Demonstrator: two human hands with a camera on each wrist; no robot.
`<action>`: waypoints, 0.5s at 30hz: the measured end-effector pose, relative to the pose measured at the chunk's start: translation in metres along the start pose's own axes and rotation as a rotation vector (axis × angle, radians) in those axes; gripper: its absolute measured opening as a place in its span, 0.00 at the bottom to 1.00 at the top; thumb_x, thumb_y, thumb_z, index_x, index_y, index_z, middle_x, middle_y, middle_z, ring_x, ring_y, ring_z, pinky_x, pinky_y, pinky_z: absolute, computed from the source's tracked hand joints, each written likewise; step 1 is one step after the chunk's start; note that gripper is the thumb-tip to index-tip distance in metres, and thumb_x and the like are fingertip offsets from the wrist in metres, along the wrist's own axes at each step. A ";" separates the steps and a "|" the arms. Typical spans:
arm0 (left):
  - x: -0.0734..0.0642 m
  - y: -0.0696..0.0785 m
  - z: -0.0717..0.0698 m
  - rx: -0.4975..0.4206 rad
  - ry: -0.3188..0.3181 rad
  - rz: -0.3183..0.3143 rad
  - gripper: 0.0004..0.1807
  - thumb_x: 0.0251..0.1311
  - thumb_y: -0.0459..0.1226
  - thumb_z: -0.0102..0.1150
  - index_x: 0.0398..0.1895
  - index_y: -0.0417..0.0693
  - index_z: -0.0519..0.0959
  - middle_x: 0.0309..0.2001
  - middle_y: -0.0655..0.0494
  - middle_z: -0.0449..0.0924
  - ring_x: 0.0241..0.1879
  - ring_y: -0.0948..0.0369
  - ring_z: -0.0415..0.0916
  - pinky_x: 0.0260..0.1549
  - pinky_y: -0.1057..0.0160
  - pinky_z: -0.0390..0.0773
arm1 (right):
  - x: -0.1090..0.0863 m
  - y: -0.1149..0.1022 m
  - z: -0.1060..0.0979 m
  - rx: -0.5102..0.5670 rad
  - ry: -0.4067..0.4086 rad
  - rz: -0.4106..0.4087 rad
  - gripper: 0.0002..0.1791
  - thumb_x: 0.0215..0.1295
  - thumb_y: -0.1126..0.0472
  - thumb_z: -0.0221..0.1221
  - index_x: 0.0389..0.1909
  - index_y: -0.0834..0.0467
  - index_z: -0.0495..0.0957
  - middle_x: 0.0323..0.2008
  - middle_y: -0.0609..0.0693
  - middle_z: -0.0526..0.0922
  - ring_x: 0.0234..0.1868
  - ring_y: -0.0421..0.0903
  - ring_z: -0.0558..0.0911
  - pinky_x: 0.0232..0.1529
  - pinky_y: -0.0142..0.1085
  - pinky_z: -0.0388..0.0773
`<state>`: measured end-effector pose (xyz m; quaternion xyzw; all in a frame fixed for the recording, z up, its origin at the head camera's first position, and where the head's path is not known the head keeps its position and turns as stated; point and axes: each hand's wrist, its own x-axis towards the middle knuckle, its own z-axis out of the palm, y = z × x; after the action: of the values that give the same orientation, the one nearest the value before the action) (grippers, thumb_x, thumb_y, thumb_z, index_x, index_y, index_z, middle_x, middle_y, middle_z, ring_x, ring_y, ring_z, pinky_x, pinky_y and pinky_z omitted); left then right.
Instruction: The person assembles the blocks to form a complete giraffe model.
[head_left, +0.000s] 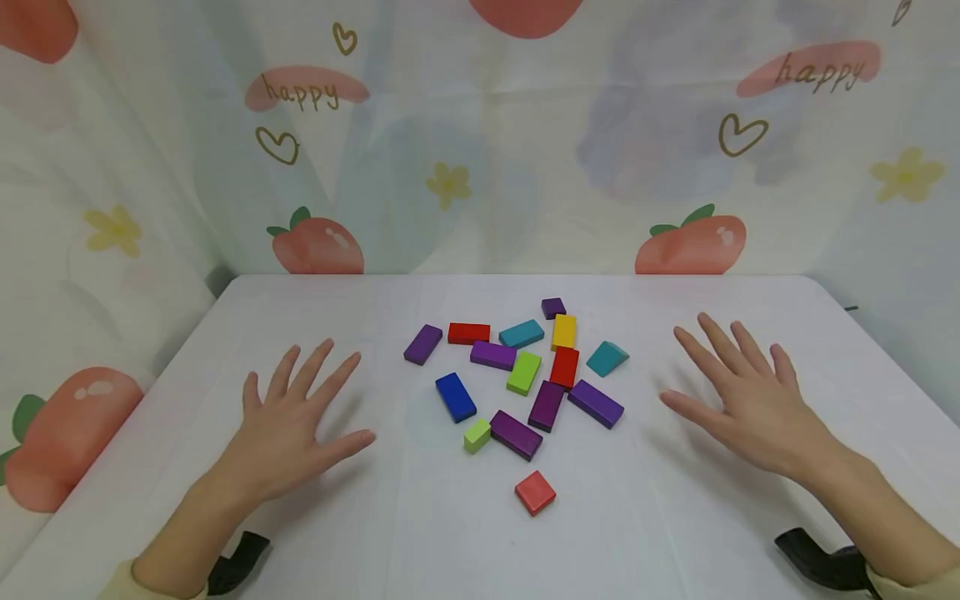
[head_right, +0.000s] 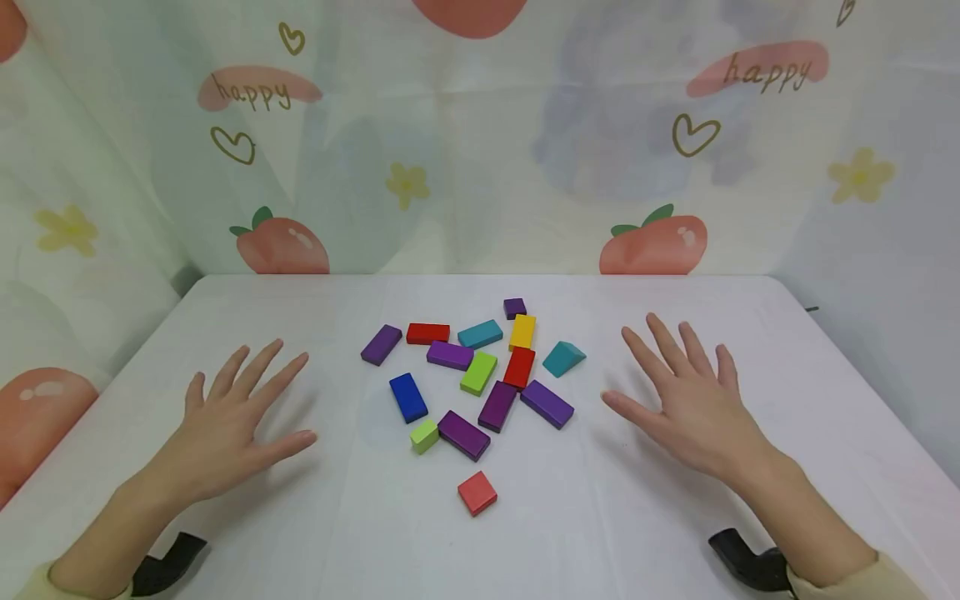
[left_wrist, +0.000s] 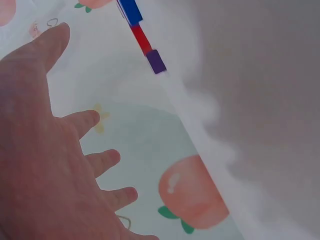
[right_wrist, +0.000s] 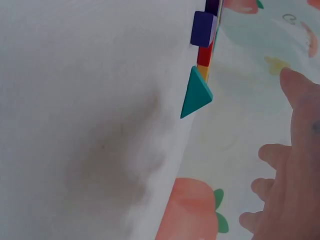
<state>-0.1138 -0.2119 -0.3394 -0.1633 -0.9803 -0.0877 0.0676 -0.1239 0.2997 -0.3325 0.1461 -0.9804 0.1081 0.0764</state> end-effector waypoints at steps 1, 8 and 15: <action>0.002 0.003 0.001 -0.003 -0.001 0.006 0.51 0.58 0.71 0.54 0.81 0.63 0.54 0.80 0.46 0.46 0.75 0.35 0.39 0.58 0.18 0.39 | 0.002 -0.002 0.001 -0.001 0.000 -0.001 0.48 0.70 0.37 0.57 0.81 0.53 0.47 0.80 0.63 0.41 0.77 0.69 0.35 0.67 0.69 0.21; 0.016 0.025 0.008 -0.003 -0.023 0.045 0.51 0.58 0.70 0.56 0.81 0.63 0.55 0.80 0.46 0.47 0.76 0.36 0.39 0.60 0.19 0.39 | 0.011 -0.023 0.007 0.000 0.000 -0.031 0.49 0.68 0.36 0.58 0.81 0.52 0.49 0.80 0.62 0.43 0.77 0.69 0.39 0.67 0.70 0.24; 0.029 0.043 0.014 -0.030 -0.040 0.087 0.51 0.57 0.70 0.56 0.81 0.65 0.55 0.80 0.49 0.48 0.76 0.38 0.41 0.61 0.20 0.40 | 0.022 -0.050 0.008 0.027 -0.031 -0.060 0.50 0.66 0.34 0.58 0.81 0.52 0.51 0.80 0.60 0.43 0.77 0.68 0.40 0.68 0.70 0.26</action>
<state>-0.1277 -0.1601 -0.3415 -0.2085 -0.9720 -0.0963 0.0492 -0.1303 0.2449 -0.3264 0.1780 -0.9751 0.1165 0.0626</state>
